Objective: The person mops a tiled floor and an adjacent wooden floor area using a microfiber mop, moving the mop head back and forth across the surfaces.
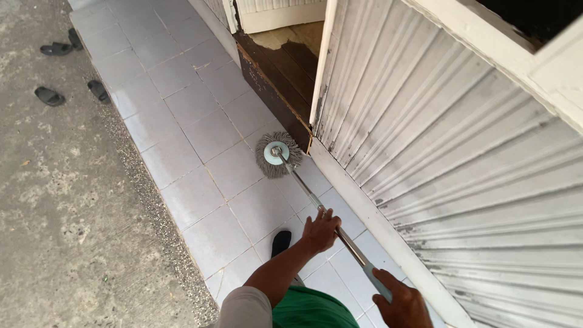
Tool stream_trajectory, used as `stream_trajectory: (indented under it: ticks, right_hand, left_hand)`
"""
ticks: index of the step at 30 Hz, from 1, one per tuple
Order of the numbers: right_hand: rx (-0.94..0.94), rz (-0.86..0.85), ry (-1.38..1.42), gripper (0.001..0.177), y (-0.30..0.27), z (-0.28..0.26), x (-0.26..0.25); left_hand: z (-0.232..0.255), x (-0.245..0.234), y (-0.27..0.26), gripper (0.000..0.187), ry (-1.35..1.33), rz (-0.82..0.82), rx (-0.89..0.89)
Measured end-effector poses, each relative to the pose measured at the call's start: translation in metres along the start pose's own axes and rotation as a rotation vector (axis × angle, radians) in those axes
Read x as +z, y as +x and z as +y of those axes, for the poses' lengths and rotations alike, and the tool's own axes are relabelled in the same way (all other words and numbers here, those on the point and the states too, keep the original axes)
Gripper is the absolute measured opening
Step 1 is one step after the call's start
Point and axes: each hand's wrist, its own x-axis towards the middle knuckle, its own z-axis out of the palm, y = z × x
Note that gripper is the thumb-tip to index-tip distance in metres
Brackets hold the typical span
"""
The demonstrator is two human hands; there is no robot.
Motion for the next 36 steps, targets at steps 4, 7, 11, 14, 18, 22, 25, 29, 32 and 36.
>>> stream_trajectory:
  ticks: [4, 7, 11, 14, 18, 22, 25, 29, 32, 36]
  right_hand:
    - [0.004, 0.033, 0.018, 0.065, 0.054, -0.036, 0.016]
    - [-0.017, 0.009, 0.035, 0.059, 0.098, -0.072, 0.02]
    - [0.029, -0.095, 0.006, 0.057, 0.17, -0.112, 0.033]
    - [-0.06, -0.098, 0.025, 0.059, 0.221, -0.134, 0.053]
    - [-0.225, -0.048, 0.062, 0.057, 0.278, -0.156, 0.084]
    - [-0.202, -0.084, 0.058, 0.06, 0.302, -0.156, 0.101]
    - [-0.27, -0.075, 0.064, 0.063, 0.287, -0.148, 0.098]
    - [-0.18, -0.121, 0.028, 0.062, 0.244, -0.136, 0.079]
    - [-0.142, -0.141, -0.01, 0.063, 0.205, -0.129, 0.057]
    - [-0.098, -0.156, -0.06, 0.062, 0.141, -0.119, 0.026]
  left_hand:
    - [-0.043, -0.031, 0.031, 0.034, -0.055, 0.009, -0.113]
    - [-0.074, -0.05, 0.057, 0.046, -0.101, 0.043, -0.169]
    - [-0.121, -0.074, 0.095, 0.067, -0.117, 0.13, -0.21]
    - [-0.149, -0.091, 0.118, 0.069, -0.166, 0.157, -0.268]
    - [-0.182, -0.109, 0.142, 0.071, -0.202, 0.233, -0.339]
    - [-0.192, -0.117, 0.151, 0.069, -0.168, 0.226, -0.377]
    - [-0.183, -0.119, 0.141, 0.065, -0.134, 0.189, -0.375]
    - [-0.157, -0.112, 0.113, 0.058, -0.084, 0.096, -0.334]
    - [-0.133, -0.102, 0.091, 0.048, -0.117, 0.101, -0.287]
    - [-0.1, -0.079, 0.067, 0.023, -0.074, 0.105, -0.219]
